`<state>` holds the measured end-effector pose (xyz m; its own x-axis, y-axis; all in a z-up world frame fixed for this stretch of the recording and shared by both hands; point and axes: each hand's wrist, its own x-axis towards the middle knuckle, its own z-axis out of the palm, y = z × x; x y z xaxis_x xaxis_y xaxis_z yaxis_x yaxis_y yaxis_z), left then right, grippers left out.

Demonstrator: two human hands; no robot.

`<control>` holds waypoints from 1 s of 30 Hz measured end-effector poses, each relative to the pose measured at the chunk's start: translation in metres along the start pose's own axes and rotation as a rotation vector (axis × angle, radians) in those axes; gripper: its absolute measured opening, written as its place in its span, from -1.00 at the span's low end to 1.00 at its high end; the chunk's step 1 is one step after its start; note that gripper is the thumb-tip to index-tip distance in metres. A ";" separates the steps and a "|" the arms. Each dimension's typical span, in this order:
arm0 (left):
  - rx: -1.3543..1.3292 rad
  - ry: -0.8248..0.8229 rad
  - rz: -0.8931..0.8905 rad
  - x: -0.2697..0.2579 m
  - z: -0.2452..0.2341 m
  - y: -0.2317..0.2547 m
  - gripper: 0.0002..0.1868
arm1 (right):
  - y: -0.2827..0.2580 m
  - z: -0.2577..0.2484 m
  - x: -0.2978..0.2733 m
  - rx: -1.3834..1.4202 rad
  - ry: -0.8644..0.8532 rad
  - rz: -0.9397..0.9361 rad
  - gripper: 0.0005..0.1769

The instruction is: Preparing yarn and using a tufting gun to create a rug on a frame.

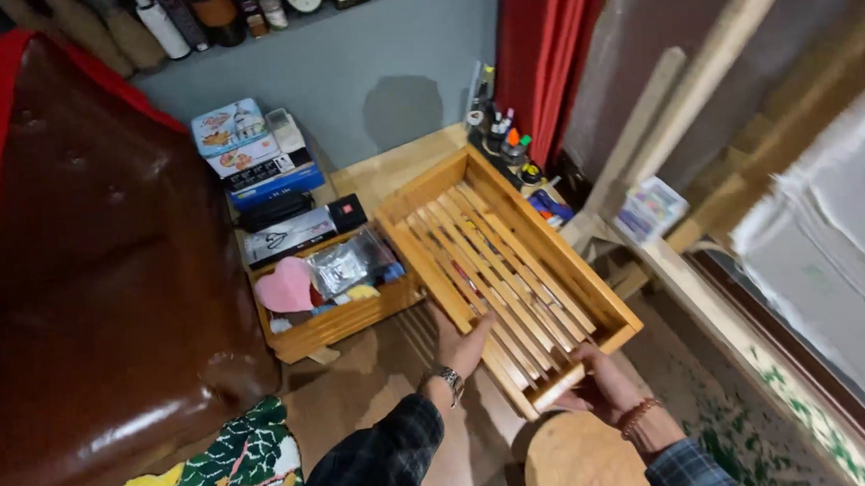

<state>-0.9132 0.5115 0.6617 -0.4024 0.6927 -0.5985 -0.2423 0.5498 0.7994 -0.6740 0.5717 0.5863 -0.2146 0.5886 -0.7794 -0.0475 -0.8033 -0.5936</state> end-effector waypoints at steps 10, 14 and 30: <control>0.146 0.058 -0.165 0.231 -0.095 0.100 -0.02 | -0.160 0.199 0.066 -0.201 0.115 0.058 0.04; -0.010 0.023 -0.115 0.324 -0.130 0.098 -0.02 | -0.180 0.243 0.143 -0.113 0.217 0.003 -0.20; 0.338 -0.009 0.046 0.589 -0.193 0.046 -0.05 | -0.273 0.341 0.369 -0.358 0.209 0.057 -0.28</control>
<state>-1.3321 0.8543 0.3562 -0.3978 0.7236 -0.5641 0.0826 0.6405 0.7635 -1.0729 0.9777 0.5291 -0.0028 0.5796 -0.8149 0.3083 -0.7747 -0.5521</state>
